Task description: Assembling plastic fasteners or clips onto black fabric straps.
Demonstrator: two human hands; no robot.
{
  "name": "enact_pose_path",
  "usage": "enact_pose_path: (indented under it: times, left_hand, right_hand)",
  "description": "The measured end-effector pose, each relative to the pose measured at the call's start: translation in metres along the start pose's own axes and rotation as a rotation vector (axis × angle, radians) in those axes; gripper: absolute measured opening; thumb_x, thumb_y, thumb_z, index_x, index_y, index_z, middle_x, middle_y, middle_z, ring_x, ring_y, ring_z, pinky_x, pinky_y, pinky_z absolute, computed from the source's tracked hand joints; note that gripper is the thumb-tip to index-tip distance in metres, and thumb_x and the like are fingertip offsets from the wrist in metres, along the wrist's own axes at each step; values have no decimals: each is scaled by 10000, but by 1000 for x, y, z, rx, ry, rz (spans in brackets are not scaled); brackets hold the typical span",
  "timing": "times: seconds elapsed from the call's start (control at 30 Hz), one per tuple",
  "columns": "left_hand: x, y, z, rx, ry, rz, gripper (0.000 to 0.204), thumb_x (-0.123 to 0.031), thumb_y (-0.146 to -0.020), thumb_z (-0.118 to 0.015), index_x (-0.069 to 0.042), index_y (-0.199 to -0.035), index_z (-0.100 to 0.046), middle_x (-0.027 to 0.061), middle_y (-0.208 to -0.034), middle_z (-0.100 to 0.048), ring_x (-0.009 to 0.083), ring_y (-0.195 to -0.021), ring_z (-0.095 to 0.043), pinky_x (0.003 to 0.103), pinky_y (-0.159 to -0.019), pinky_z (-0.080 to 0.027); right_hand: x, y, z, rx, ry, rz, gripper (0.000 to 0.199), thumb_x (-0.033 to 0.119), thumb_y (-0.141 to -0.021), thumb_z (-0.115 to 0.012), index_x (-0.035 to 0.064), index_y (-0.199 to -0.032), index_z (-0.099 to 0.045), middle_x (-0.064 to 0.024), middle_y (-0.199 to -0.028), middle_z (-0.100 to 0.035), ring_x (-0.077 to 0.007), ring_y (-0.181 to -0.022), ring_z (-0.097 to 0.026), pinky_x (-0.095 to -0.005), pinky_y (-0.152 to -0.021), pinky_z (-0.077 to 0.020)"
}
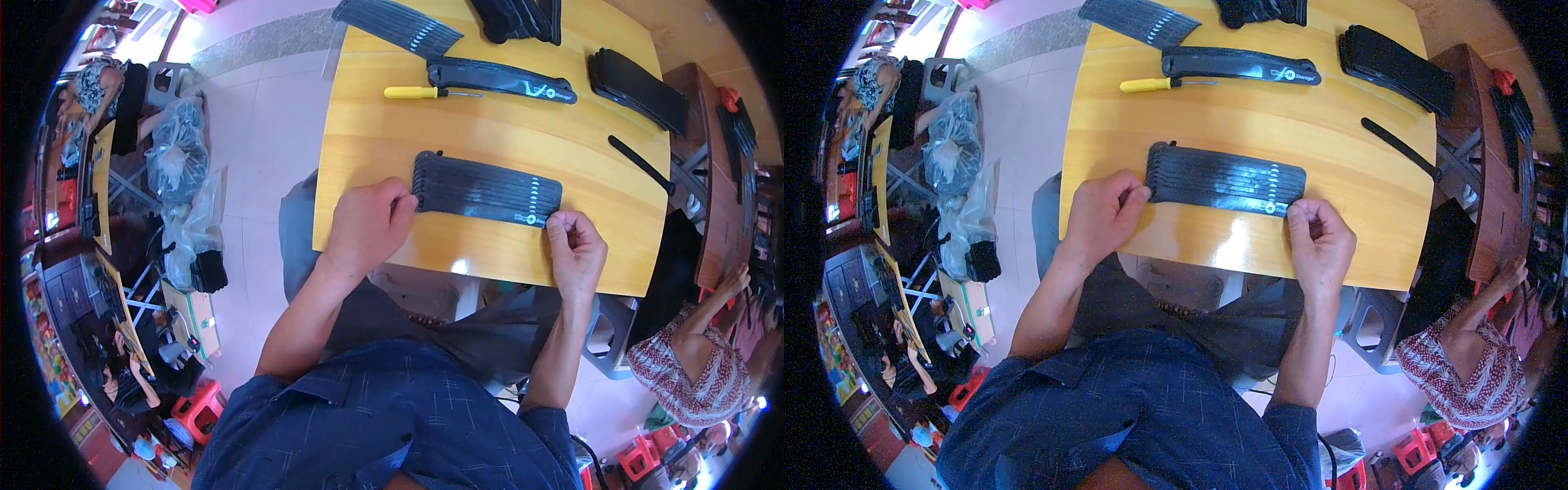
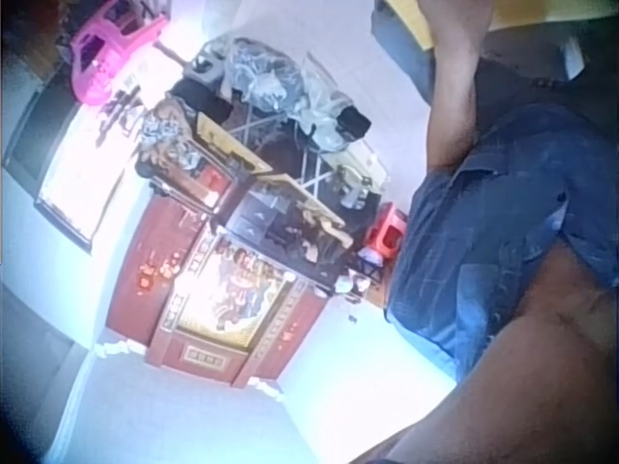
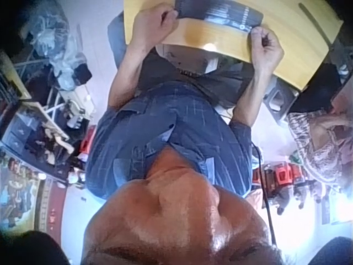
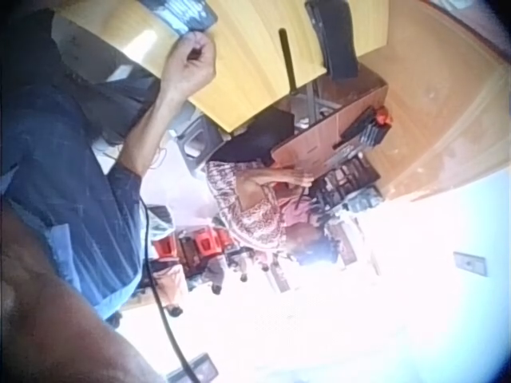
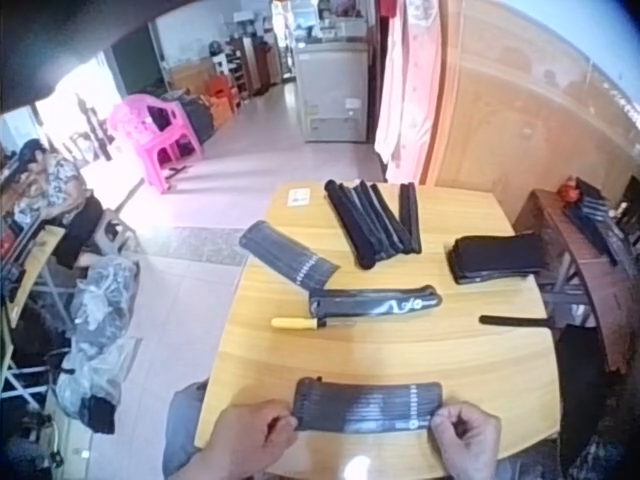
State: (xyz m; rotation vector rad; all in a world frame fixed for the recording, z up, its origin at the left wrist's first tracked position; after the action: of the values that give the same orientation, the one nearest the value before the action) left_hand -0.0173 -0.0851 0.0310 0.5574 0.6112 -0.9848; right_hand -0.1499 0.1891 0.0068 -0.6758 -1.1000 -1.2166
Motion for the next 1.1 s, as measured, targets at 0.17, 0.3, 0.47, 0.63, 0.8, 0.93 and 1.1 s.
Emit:
enact_pose_path:
  times: [0.17,0.3,0.47,0.63,0.8,0.93,1.1]
  left_hand:
    - [-1,0,1,-2,-17,-26,168,-166,-921,-668,-32,-819,-663,202,-734,-670,427,-721,-669,488,-646,-526]
    - [-2,0,1,-3,1,-24,169,-164,-925,-666,-30,-822,-666,204,-738,-674,424,-720,-672,486,-644,-527]
    - [2,0,-1,-27,16,-53,167,-169,-931,-699,-30,-847,-661,177,-658,-623,325,-578,-632,417,-546,-468]
    - [-3,-1,1,-12,5,-36,165,-166,-925,-683,-27,-837,-667,192,-692,-645,378,-648,-652,455,-596,-499]
    - [-2,-1,1,8,-20,-11,170,-167,-920,-668,-23,-830,-675,212,-738,-674,429,-730,-675,494,-652,-533]
    - [3,-1,-3,-39,-1,-58,180,-167,-927,-693,-24,-826,-653,181,-642,-614,330,-566,-625,423,-542,-464]
    - [2,-1,-2,-35,-19,-52,174,-162,-929,-694,-23,-830,-656,178,-639,-616,324,-557,-621,418,-536,-463]
  right_hand:
    - [0,0,0,-6,26,4,81,75,-971,-718,2,-934,-718,61,-769,-636,-12,-667,-512,-188,-602,-419]
    - [-2,-1,0,-12,35,23,85,78,-971,-717,3,-930,-719,62,-770,-638,-12,-671,-515,-189,-604,-420]
    - [-1,-1,0,-17,46,5,94,83,-964,-725,4,-915,-719,64,-766,-639,-12,-676,-521,-191,-609,-426]
    - [-2,-1,0,-23,42,8,96,82,-963,-726,2,-911,-717,63,-765,-638,-12,-679,-525,-190,-615,-432]
    - [1,-1,-1,-21,62,5,94,77,-963,-724,-2,-913,-716,61,-770,-640,-14,-683,-528,-191,-619,-436]
    - [0,-1,-1,-21,30,16,89,74,-963,-721,1,-912,-714,59,-771,-640,-15,-680,-526,-191,-615,-433]
    - [1,0,0,-14,46,-8,88,73,-961,-722,3,-908,-713,57,-768,-640,-15,-678,-524,-193,-605,-430]
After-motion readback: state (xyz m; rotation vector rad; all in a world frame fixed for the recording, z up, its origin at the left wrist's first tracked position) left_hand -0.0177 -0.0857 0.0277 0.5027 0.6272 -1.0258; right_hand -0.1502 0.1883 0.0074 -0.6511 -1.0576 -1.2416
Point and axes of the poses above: each hand's wrist, its own y-axis away from the middle knuckle, its own z-axis out of the back of the hand, x = y × z, the point moved 1 cm from there along -y, towards the middle knuckle
